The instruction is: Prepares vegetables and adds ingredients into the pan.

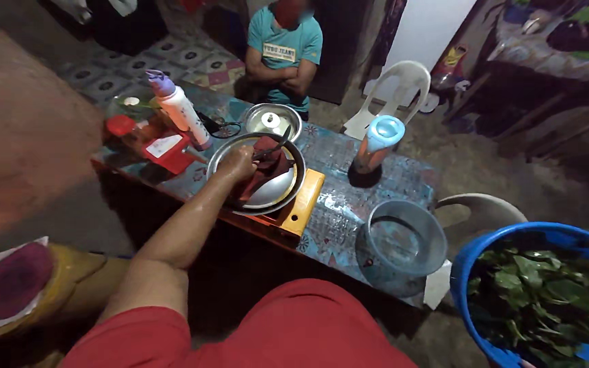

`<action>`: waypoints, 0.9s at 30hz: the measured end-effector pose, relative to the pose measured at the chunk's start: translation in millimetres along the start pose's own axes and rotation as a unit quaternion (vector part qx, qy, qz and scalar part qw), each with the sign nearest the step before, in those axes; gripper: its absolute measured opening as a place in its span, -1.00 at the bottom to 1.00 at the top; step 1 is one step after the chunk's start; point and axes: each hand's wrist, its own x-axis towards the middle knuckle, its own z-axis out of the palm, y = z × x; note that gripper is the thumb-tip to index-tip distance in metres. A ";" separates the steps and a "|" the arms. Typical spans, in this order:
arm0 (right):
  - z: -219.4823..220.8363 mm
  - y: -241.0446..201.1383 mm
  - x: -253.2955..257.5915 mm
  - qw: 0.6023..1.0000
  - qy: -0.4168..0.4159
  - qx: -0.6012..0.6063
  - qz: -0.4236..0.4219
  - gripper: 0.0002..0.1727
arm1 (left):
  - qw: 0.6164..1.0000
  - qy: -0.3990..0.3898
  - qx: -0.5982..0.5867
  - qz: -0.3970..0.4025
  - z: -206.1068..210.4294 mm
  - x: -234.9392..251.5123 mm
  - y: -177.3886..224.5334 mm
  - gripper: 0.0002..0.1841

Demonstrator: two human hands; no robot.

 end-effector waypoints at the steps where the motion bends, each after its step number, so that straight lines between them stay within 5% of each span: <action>1: -7.2 2.5 11.8 1.000 0.006 -0.003 0.008 -0.82 | 1.000 -0.003 0.012 0.003 -4.5 1.9 2.0 -0.62; 5: -30.7 9.1 47.9 0.999 -0.033 -0.004 0.011 -0.69 | 0.998 0.006 0.056 0.019 -22.5 2.8 13.3 -0.65; 17: -25.1 0.6 67.1 0.999 -0.038 -0.001 0.034 -0.74 | 0.986 0.042 0.157 0.032 -72.6 -9.4 42.5 -0.70; 21: 11.6 -17.0 30.9 1.000 -0.017 -0.024 0.002 -0.79 | 0.986 0.039 0.161 0.007 -87.8 -14.4 52.9 -0.68; 27: -15.8 -3.7 58.5 0.998 -0.056 0.001 0.005 -0.80 | 0.978 0.079 0.192 0.027 -93.3 -18.8 53.2 -0.71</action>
